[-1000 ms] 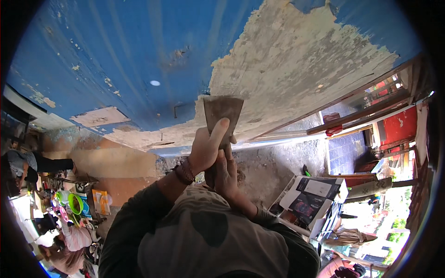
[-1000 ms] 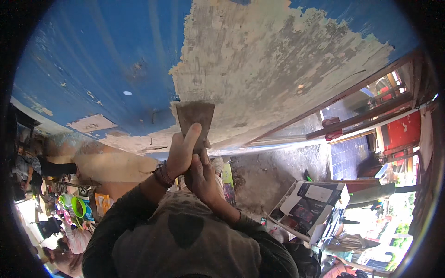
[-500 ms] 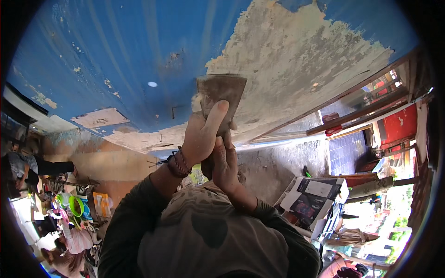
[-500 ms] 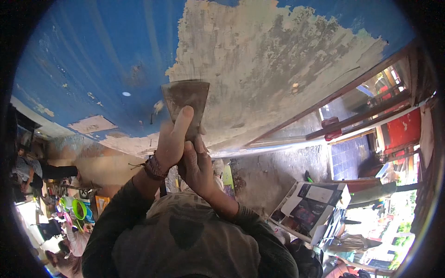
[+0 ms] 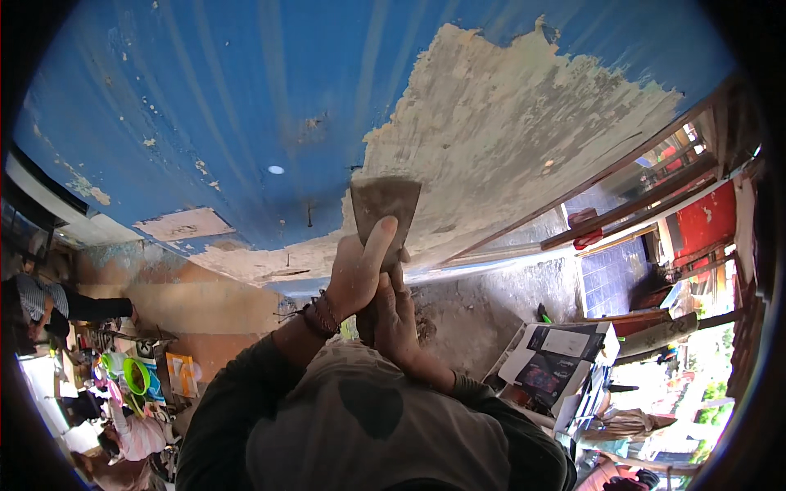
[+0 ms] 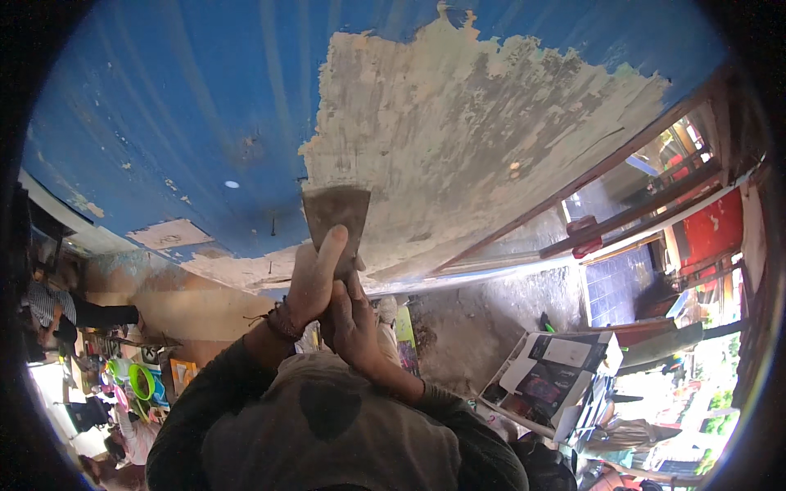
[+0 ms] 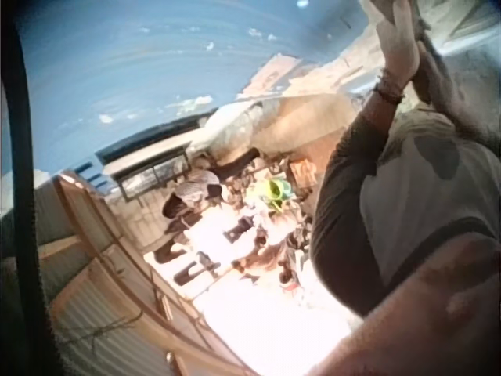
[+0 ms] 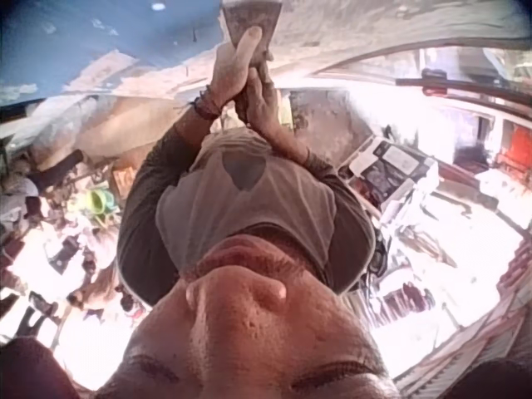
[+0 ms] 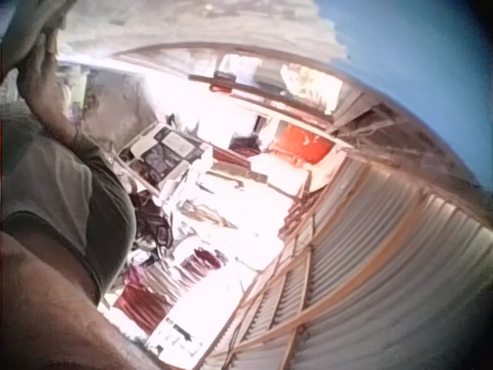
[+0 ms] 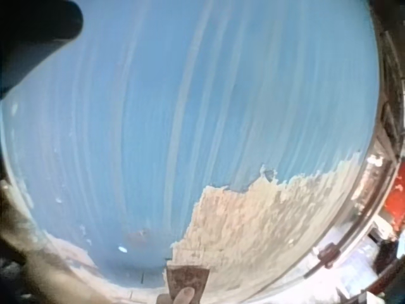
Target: The person scrapes peeling paint from a blue exterior wall using a metal putty knife, moving the blade across the surface to remove loose flakes.
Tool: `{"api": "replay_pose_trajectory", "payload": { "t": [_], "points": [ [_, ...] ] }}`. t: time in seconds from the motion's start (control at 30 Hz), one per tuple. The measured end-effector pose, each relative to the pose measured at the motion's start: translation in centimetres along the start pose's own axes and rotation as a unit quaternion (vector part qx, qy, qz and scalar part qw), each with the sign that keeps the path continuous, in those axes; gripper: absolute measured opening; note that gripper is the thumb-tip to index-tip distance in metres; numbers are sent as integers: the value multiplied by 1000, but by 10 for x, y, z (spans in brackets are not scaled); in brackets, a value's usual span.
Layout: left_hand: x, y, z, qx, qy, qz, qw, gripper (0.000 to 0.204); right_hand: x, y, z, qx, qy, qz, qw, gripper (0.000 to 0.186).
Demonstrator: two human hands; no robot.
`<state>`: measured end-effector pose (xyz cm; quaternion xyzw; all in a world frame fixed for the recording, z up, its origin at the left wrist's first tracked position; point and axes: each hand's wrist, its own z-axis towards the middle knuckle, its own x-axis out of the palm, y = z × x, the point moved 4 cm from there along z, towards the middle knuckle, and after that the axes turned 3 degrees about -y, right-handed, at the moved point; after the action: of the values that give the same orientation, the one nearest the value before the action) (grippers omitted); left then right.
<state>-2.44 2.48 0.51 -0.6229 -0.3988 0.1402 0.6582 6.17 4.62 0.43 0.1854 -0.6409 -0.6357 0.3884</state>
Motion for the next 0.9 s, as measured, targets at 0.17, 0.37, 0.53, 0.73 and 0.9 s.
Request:
{"api": "replay_pose_trajectory", "payload": {
  "t": [0.17,0.37,0.53,0.73,0.9],
  "points": [
    [9,-34,-3,27,3,8,1000,40,1,12,4,67,76,23,995,47],
    [8,-32,-2,-5,-3,20,1000,43,-5,-6,0,-16,48,-50,997,42],
    [12,-38,-5,48,1,17,999,42,-4,2,-3,-85,-1,-180,980,39],
    [16,-54,-3,44,13,0,999,42,7,24,7,14,13,4,1000,42],
    [14,-39,-6,28,-13,18,999,43,0,11,-1,-87,40,-107,990,44]
  ]
}}
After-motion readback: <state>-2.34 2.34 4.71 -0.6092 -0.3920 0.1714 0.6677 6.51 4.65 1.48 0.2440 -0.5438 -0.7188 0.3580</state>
